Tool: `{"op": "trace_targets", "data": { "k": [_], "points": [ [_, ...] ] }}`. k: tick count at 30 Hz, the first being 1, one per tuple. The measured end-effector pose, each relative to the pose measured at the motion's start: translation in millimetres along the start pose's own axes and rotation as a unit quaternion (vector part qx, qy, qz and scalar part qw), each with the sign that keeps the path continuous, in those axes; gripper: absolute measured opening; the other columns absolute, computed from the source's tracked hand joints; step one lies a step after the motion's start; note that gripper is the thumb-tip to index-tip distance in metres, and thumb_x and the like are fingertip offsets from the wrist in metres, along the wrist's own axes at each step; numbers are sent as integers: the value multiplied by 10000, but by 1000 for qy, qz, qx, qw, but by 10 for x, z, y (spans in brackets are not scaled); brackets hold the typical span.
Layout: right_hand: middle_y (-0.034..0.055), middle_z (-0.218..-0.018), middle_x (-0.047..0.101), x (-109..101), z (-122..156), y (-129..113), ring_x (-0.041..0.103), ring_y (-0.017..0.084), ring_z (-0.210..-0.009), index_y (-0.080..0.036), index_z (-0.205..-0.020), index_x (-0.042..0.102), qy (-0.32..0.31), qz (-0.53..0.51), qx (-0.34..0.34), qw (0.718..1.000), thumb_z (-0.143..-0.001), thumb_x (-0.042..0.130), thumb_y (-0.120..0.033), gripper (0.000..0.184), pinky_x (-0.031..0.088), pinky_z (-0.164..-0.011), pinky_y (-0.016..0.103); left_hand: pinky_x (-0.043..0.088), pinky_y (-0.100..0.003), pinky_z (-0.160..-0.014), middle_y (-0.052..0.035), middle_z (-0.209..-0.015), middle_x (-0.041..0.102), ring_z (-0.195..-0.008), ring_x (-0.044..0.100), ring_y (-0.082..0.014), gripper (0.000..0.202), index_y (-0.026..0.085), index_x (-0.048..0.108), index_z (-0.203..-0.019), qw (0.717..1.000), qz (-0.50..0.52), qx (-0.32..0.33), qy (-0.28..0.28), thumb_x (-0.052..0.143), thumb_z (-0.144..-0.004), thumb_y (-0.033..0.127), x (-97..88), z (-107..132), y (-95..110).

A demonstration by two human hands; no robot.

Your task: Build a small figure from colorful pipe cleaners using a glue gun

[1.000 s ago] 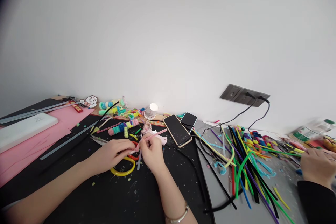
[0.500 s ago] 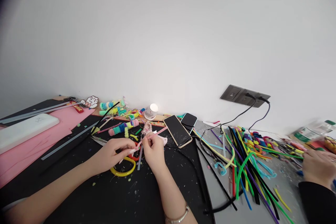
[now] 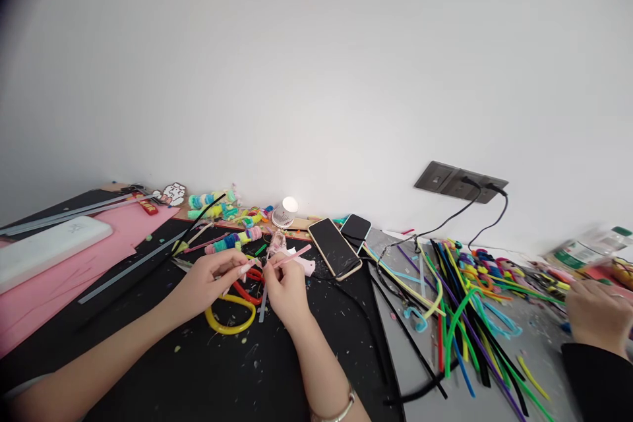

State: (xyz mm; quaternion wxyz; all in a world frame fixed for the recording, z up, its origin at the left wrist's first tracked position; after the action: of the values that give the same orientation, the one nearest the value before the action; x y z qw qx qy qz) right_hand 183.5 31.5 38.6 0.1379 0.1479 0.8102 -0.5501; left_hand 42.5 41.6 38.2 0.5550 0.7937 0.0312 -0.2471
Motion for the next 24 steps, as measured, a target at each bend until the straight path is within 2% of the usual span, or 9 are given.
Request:
{"op": "trace_targets", "data": {
  "k": [6,11,15,20,24],
  "points": [
    [-36,-568,424,35,3,-77,389,129,-535,-197,-654,495,-17,2,-21,1000,-858,486,-268,216,273,-527,257,378,-257,-546,2,-688,603,-594,496,-149,248,194,617,-840,1000,-4,-13,-13,494,-907,399,10,-21,-65],
    [-17,-595,473,38,2,-94,440,141,-570,-194,-652,497,-17,-1,-35,999,-875,473,-266,236,299,-553,261,337,-253,-530,20,-645,540,-551,441,-133,249,192,594,-785,997,-71,22,-26,458,-922,349,37,-22,-30],
    [-17,-594,477,44,4,-84,442,137,-569,-192,-646,501,-24,-12,-32,999,-881,473,-274,250,307,-553,259,346,-256,-546,20,-647,525,-563,454,-136,263,192,567,-737,990,-126,52,-37,439,-931,314,54,-6,22],
    [-36,-559,416,66,5,-57,366,118,-529,-193,-618,488,-39,-20,-5,999,-863,492,-289,263,268,-519,253,432,-274,-675,-30,-790,657,-741,594,-176,260,189,622,-821,982,-149,86,-84,414,-952,274,120,33,80],
    [-57,-529,353,83,9,-36,269,99,-500,-193,-588,483,-47,-21,12,999,-851,527,-336,302,217,-495,251,448,-281,-743,-47,-886,701,-824,632,-189,255,198,667,-901,974,-152,111,-125,422,-958,238,178,59,104]
  ]
}}
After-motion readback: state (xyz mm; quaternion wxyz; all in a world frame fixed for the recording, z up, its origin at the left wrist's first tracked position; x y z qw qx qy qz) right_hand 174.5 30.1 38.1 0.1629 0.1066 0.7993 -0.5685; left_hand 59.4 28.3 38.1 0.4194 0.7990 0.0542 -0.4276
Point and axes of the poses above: each hand's wrist, its own z-axis away from the middle knuckle, its own x-axis out of the palm, y = z × x, the point moved 9 cm from there along -z, towards the middle knuckle
